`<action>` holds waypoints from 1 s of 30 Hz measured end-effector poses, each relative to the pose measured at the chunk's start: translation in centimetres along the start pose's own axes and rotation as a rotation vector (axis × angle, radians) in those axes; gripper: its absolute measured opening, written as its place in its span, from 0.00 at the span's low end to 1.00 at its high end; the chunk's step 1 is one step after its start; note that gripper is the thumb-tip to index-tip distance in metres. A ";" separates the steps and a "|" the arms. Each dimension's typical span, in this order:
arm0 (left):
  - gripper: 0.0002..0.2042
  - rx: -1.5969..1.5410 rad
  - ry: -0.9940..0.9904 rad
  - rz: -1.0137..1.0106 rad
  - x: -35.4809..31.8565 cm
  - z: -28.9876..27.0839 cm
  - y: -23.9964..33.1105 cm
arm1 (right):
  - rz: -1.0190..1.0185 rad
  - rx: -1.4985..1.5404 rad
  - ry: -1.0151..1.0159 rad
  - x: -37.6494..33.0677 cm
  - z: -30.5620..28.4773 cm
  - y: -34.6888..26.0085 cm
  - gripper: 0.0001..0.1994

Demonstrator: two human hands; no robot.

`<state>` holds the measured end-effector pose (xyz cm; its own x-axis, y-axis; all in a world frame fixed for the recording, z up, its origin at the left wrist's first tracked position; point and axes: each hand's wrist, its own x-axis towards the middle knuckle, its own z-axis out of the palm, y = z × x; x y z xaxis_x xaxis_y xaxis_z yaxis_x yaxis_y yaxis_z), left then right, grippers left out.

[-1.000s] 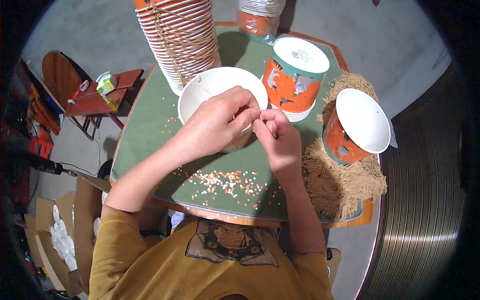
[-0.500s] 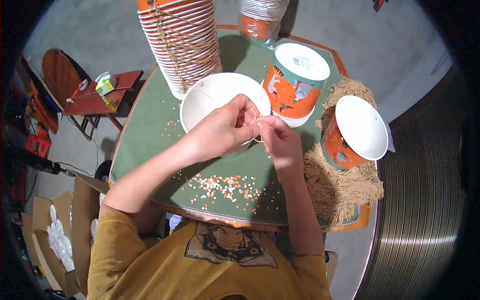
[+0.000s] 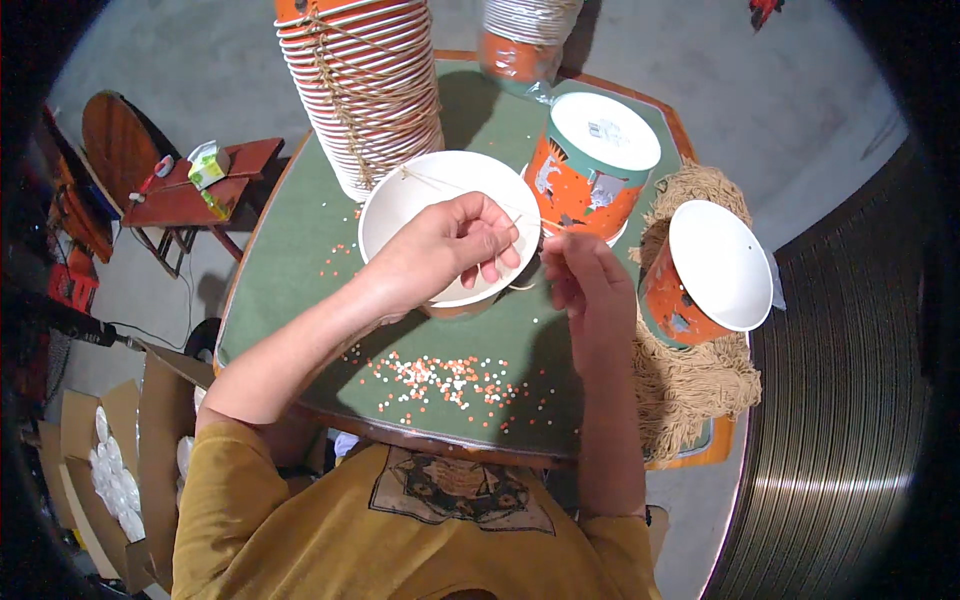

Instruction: Attaching elastic handles to paper buckets by threading them through pre-drilled holes.

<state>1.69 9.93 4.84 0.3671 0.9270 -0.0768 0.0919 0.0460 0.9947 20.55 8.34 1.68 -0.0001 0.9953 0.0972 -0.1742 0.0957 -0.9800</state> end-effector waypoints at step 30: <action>0.10 0.238 -0.117 0.052 0.8 0.4 -0.7 | -0.328 -0.503 0.065 -1.7 1.7 1.0 0.06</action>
<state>2.25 10.52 4.09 0.4805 0.8757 -0.0472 0.2802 -0.1023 0.9545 18.71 6.73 0.80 0.0375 0.9100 0.4128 0.3325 0.3782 -0.8640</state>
